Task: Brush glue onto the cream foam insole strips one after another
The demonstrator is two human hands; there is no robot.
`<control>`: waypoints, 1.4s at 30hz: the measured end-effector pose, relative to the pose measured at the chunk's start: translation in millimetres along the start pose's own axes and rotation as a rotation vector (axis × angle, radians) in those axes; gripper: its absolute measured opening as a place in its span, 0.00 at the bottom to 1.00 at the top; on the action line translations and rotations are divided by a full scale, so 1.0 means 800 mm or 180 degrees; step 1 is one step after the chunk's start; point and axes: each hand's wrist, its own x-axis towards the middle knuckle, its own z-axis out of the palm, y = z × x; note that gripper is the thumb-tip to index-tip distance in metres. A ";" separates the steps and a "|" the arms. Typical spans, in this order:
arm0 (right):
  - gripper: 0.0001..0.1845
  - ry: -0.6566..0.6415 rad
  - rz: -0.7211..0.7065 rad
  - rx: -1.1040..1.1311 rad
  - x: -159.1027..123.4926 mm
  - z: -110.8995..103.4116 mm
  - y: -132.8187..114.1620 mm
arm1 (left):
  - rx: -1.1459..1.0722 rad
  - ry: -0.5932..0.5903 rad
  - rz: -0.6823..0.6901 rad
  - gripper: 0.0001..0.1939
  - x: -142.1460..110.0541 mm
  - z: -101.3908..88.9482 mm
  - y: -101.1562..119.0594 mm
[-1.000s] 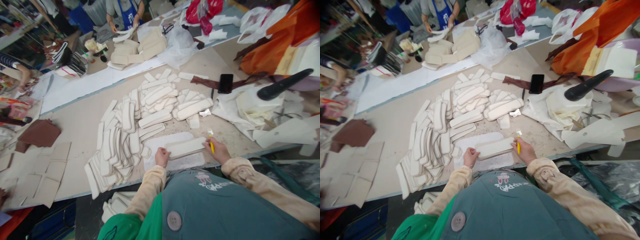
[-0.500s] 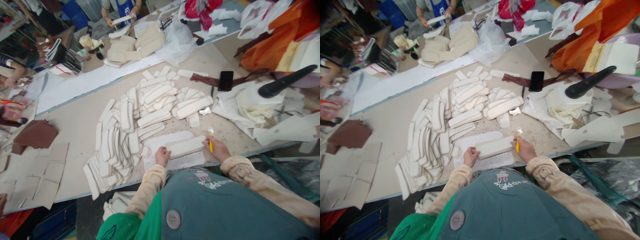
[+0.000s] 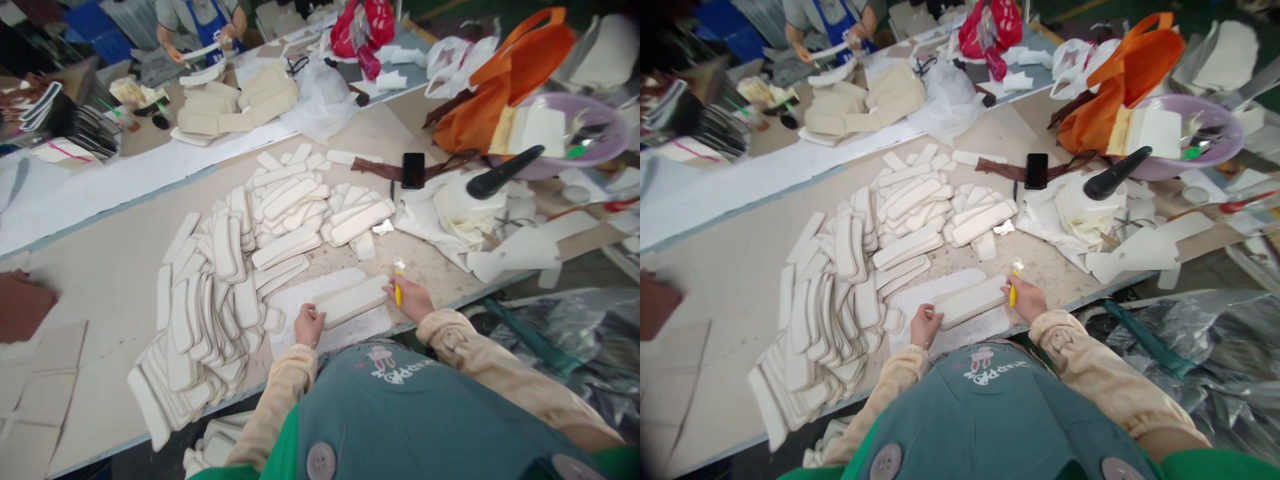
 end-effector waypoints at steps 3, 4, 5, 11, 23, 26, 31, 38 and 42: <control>0.13 0.0204 0.0028 -0.0047 -0.003 -0.005 -0.001 | 0.0048 -0.0006 0.0068 0.15 -0.001 -0.003 0.003; 0.13 0.0304 -0.0044 -0.0032 -0.005 -0.007 -0.002 | 0.0054 -0.0021 0.0087 0.14 -0.001 -0.004 0.004; 0.12 0.0388 -0.0189 0.0022 -0.007 -0.008 -0.005 | 0.0056 -0.0039 0.0096 0.14 -0.001 -0.004 0.004; 0.09 0.0233 -0.1828 0.0861 -0.023 0.009 -0.057 | -0.0012 -0.0045 0.0211 0.14 0.001 -0.004 0.001; 0.21 -0.0051 -0.2037 0.0805 -0.023 0.044 -0.033 | 0.0137 0.0100 0.0386 0.14 0.003 0.002 -0.002; 0.22 0.0178 -0.1545 0.0664 -0.033 0.039 0.011 | 0.0149 0.0134 0.0374 0.14 0.002 0.002 0.000; 0.23 0.0583 -0.0784 0.0706 -0.043 0.022 0.050 | 0.0187 0.0394 0.0419 0.13 0.002 0.001 -0.001; 0.21 0.0780 -0.0929 0.1269 -0.033 -0.010 0.029 | -0.0273 0.0457 0.0432 0.10 -0.010 -0.012 0.013; 0.20 0.0658 -0.1229 0.1745 -0.027 -0.030 0.009 | -0.1494 0.0061 0.0512 0.11 -0.031 -0.028 0.052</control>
